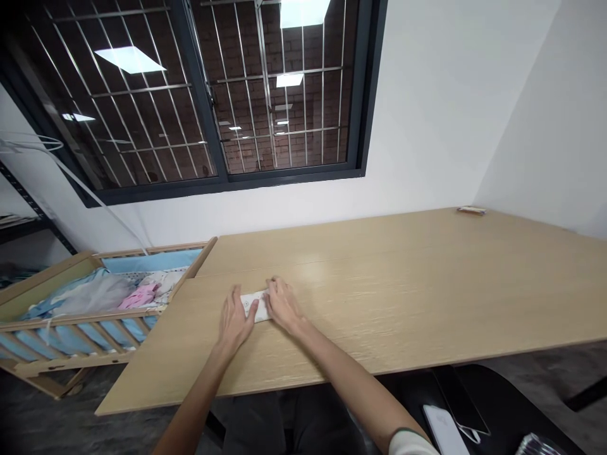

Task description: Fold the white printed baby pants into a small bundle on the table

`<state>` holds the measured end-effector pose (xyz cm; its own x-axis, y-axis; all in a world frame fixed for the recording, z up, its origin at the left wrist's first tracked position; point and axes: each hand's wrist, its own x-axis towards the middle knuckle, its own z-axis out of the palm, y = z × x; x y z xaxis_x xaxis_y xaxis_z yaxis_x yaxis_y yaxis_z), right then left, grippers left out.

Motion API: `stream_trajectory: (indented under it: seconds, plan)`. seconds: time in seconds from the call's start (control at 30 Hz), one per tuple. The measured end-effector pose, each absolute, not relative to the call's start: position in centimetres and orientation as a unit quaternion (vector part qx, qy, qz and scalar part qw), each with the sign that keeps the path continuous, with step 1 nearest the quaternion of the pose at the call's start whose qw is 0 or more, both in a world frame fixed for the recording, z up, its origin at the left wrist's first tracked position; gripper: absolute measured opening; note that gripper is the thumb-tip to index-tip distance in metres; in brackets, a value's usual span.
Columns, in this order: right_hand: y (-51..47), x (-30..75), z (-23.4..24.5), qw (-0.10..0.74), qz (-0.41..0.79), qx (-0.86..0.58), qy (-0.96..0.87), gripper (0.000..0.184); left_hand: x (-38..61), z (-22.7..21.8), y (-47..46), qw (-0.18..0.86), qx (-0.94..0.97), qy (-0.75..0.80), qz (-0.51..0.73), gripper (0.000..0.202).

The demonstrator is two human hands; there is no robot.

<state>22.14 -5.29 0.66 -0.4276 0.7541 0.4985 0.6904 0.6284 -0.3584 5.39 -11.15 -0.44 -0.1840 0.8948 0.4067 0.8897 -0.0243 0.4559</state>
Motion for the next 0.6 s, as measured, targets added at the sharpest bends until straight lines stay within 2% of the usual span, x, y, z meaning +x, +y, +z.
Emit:
stream_trajectory:
  seconds: [0.1, 0.2, 0.47, 0.6]
  plan:
    - [-5.8, 21.9, 0.7, 0.232, 0.045, -0.306, -0.922, 0.053, 6.6, -1.3, -11.1, 0.036, 0.717, 0.650, 0.249, 0.077]
    - [-5.7, 22.3, 0.0, 0.167, 0.073, -0.290, -0.939, 0.057, 6.8, -2.3, -11.1, 0.057, 0.728, 0.651, 0.207, 0.081]
    - [-5.1, 26.3, 0.8, 0.152, 0.151, -0.374, -0.902, 0.069, 3.6, -2.9, -12.8, 0.008, 0.733, 0.660, 0.165, 0.081]
    - [-5.5, 27.4, 2.4, 0.179, 0.146, -0.327, -0.916, 0.066, 3.3, -2.2, -13.2, -0.037, 0.766, 0.618, 0.171, 0.078]
